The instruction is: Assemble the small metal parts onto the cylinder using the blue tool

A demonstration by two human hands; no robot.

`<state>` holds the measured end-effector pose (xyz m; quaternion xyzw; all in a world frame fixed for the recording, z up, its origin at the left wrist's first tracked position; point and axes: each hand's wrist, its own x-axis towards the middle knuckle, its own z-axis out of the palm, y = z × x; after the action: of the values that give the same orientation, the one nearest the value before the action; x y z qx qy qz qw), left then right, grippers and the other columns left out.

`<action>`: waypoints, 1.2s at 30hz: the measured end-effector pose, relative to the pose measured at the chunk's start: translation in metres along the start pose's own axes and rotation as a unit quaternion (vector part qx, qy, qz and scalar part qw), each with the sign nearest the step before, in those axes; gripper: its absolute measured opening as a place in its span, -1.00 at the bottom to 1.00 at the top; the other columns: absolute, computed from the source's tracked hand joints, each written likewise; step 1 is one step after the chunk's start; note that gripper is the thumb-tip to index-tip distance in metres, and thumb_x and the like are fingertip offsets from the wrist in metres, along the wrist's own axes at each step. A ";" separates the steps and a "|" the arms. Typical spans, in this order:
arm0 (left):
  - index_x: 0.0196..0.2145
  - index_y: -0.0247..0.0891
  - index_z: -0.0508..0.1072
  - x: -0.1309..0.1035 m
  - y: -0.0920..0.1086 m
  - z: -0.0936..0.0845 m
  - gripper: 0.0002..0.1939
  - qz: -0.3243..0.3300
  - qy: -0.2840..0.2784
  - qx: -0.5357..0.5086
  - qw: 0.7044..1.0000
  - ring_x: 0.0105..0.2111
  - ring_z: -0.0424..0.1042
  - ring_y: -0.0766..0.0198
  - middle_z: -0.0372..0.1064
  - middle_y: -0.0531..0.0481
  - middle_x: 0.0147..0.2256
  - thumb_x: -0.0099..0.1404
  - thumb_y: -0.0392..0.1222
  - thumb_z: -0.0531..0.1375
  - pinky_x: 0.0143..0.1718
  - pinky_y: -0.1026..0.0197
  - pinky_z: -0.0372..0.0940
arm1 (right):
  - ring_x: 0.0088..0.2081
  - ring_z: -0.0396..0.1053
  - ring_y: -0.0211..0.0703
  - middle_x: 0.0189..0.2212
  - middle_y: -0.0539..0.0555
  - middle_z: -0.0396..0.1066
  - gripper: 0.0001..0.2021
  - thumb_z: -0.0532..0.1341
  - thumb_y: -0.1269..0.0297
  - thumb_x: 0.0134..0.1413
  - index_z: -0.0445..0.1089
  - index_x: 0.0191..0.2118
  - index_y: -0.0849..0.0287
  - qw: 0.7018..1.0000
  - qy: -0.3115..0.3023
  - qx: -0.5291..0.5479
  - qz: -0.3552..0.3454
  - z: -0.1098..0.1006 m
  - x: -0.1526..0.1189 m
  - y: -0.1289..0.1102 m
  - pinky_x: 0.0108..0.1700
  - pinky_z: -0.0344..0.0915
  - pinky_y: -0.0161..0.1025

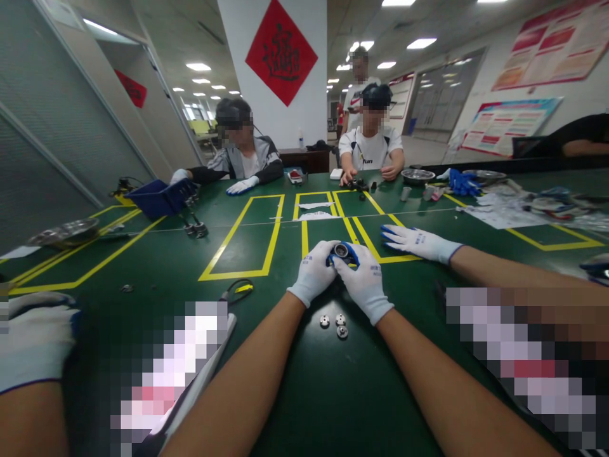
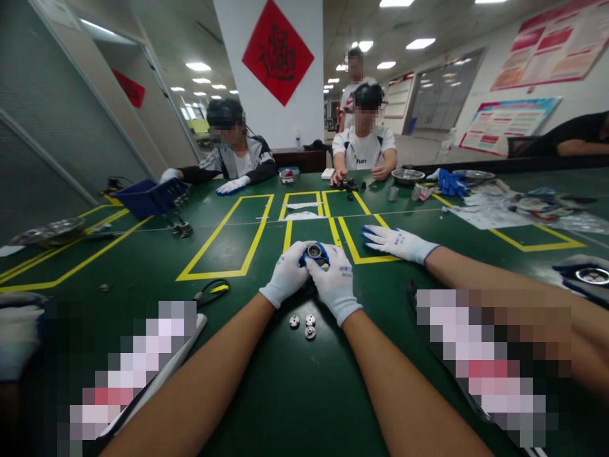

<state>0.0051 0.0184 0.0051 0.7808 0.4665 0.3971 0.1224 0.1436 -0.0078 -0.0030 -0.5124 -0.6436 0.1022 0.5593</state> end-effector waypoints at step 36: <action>0.01 -0.27 0.49 0.006 -0.026 -0.005 -0.66 -0.065 0.085 -0.082 0.991 0.02 0.45 0.11 0.46 -0.17 -0.02 0.31 -0.12 0.25 0.15 0.07 0.32 | 0.01 0.49 -0.02 -0.01 0.17 0.55 -0.67 0.07 0.13 0.34 0.50 -0.02 0.15 0.987 -0.160 -0.021 -0.025 0.006 -0.006 0.001 0.11 0.38 -0.08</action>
<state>-0.0140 0.0367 -0.0030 0.6996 0.4909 0.4902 0.1710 0.1389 -0.0092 -0.0096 -0.4850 -0.7391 0.1554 0.4409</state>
